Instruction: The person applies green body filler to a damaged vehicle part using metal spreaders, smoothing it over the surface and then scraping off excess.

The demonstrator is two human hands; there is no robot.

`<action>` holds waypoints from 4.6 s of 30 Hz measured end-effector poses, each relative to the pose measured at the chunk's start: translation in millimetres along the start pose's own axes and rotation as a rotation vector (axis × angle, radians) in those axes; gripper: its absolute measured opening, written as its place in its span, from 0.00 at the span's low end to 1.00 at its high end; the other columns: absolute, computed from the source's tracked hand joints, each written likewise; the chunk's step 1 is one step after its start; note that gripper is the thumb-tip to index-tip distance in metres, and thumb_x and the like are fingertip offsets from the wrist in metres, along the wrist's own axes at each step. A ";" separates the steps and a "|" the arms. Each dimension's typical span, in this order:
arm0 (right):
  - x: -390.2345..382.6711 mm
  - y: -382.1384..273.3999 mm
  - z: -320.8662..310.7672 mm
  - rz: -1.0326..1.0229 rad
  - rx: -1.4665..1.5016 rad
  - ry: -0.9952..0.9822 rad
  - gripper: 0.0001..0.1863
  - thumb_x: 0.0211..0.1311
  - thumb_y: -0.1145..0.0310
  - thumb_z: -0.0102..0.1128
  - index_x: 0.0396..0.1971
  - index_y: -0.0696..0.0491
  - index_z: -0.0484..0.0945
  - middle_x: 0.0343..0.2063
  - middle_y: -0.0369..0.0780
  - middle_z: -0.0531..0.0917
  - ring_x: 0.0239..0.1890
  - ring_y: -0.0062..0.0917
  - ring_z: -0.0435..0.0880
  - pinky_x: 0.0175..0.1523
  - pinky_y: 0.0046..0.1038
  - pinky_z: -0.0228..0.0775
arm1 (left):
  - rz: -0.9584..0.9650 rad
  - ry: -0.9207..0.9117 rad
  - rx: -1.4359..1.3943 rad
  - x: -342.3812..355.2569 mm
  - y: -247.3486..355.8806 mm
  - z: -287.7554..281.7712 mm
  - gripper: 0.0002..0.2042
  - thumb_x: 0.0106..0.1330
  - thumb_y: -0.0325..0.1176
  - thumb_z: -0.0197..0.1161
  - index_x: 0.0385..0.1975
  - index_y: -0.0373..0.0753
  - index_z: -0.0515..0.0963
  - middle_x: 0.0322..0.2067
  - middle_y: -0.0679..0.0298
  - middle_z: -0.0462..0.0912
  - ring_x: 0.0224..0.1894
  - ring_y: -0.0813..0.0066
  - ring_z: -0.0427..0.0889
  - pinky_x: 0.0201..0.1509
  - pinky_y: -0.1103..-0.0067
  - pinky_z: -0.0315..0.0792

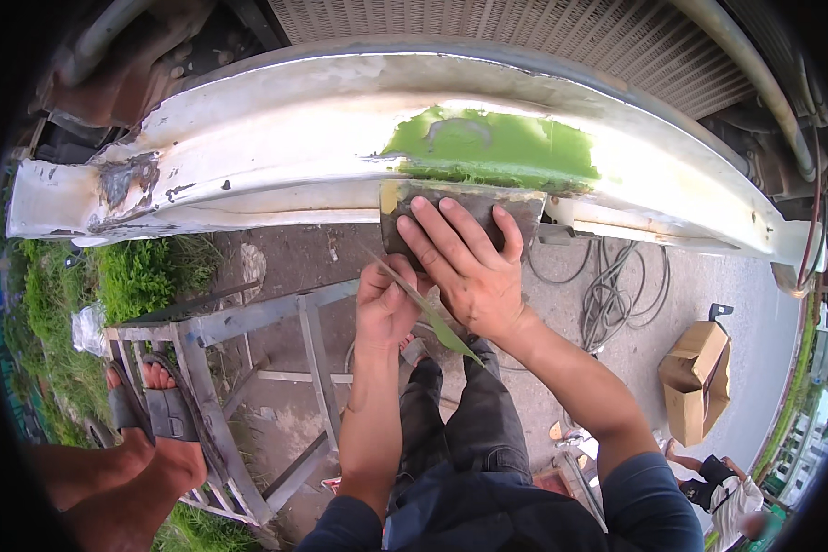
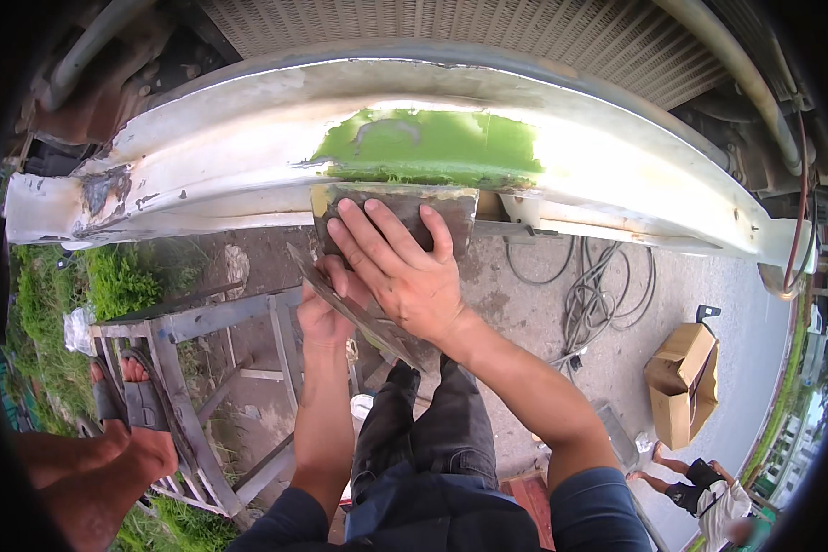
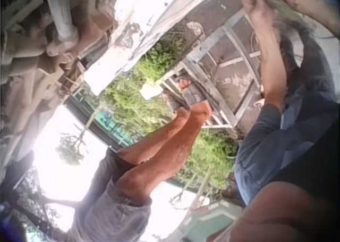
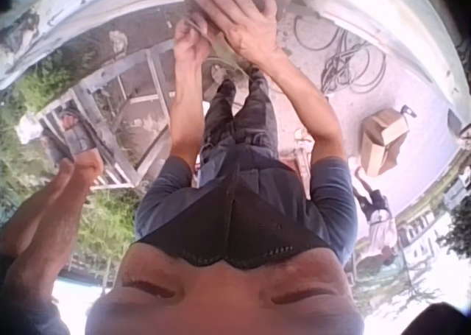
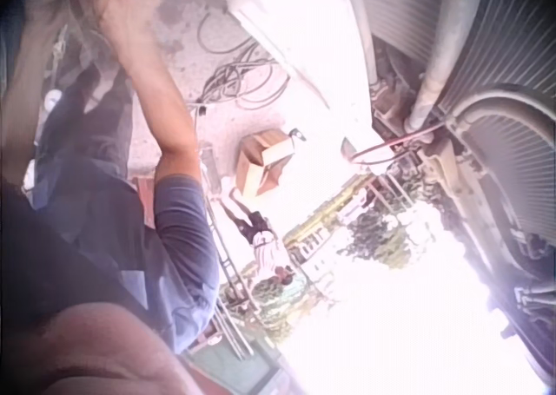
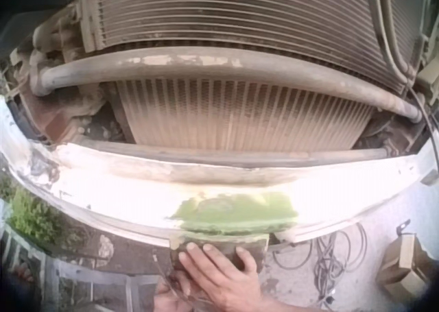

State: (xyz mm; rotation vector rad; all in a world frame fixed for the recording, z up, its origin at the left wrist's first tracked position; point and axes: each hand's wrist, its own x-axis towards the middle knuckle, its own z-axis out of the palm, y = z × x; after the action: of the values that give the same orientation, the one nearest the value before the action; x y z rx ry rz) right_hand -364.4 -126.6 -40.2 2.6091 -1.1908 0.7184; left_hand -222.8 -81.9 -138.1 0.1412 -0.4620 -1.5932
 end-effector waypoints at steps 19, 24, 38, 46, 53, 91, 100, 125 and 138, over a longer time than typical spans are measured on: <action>-4.4 11.1 34.7 0.001 -0.075 0.021 0.26 0.61 0.56 0.54 0.62 0.37 0.72 0.64 0.26 0.69 0.65 0.17 0.66 0.72 0.40 0.35 | -0.005 0.187 0.157 14.3 1.4 -3.2 0.09 0.66 0.37 0.63 0.37 0.39 0.76 0.34 0.69 0.75 0.46 0.63 0.76 0.52 0.62 0.65; -14.0 12.0 55.2 -0.017 -0.060 -0.008 0.28 0.60 0.60 0.50 0.63 0.39 0.71 0.66 0.27 0.66 0.67 0.20 0.63 0.72 0.43 0.33 | -0.023 0.273 0.130 11.6 -7.9 -20.2 0.10 0.66 0.37 0.63 0.37 0.38 0.76 0.36 0.69 0.77 0.46 0.62 0.76 0.53 0.64 0.65; 20.7 17.2 -60.1 0.132 0.250 -0.250 0.34 0.48 0.69 0.62 0.61 0.47 0.71 0.65 0.37 0.68 0.65 0.30 0.67 0.65 0.51 0.49 | -0.041 0.139 0.153 8.8 13.9 72.8 0.14 0.65 0.38 0.65 0.39 0.34 0.73 0.29 0.70 0.75 0.45 0.49 0.81 0.56 0.48 0.65; 20.2 6.6 -48.3 0.160 0.267 -0.220 0.33 0.50 0.67 0.61 0.61 0.47 0.70 0.64 0.36 0.68 0.65 0.29 0.67 0.65 0.50 0.48 | -0.039 0.124 0.204 4.0 22.8 69.6 0.13 0.67 0.39 0.63 0.38 0.35 0.73 0.30 0.70 0.75 0.48 0.49 0.81 0.57 0.51 0.65; -12.7 11.6 24.1 0.035 0.019 -0.061 0.27 0.61 0.58 0.51 0.62 0.42 0.72 0.65 0.30 0.69 0.66 0.22 0.65 0.70 0.45 0.36 | -0.020 0.233 0.226 3.7 3.5 18.9 0.11 0.66 0.40 0.62 0.37 0.38 0.75 0.33 0.69 0.78 0.47 0.53 0.78 0.57 0.53 0.63; -103.7 18.5 -195.8 0.303 0.857 -0.293 0.20 0.62 0.79 0.52 0.56 0.58 0.74 0.50 0.51 0.79 0.53 0.46 0.78 0.57 0.36 0.72 | 0.100 0.762 0.454 -80.6 -22.1 183.7 0.15 0.65 0.19 0.59 0.51 0.30 0.72 0.46 0.56 0.81 0.49 0.68 0.79 0.55 0.73 0.73; -112.6 24.5 -241.3 0.809 0.830 -0.141 0.11 0.69 0.69 0.50 0.43 0.62 0.74 0.21 0.52 0.78 0.26 0.48 0.79 0.32 0.37 0.68 | 0.453 0.611 0.795 -70.4 -28.2 225.9 0.15 0.65 0.18 0.59 0.52 0.28 0.72 0.46 0.57 0.81 0.46 0.74 0.79 0.53 0.77 0.72; -87.3 31.6 -149.6 0.996 1.424 0.259 0.23 0.53 0.87 0.52 0.51 0.58 0.75 0.43 0.42 0.81 0.43 0.28 0.82 0.49 0.32 0.75 | -0.076 0.616 0.927 -146.1 8.9 104.0 0.14 0.66 0.29 0.63 0.48 0.31 0.78 0.51 0.50 0.80 0.53 0.57 0.80 0.61 0.70 0.72; -42.2 57.5 -65.1 -0.035 -0.136 0.038 0.26 0.56 0.62 0.54 0.56 0.51 0.75 0.56 0.45 0.73 0.59 0.45 0.72 0.62 0.47 0.64 | -0.048 0.047 0.038 14.5 -55.2 79.6 0.10 0.67 0.41 0.61 0.43 0.46 0.77 0.59 0.59 0.72 0.65 0.51 0.65 0.66 0.51 0.59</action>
State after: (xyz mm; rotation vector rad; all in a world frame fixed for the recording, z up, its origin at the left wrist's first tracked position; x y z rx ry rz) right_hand -454.1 -113.6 -6.7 2.4872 -1.1390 0.6538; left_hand -304.3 -79.2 -83.8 0.2193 -0.4550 -1.6257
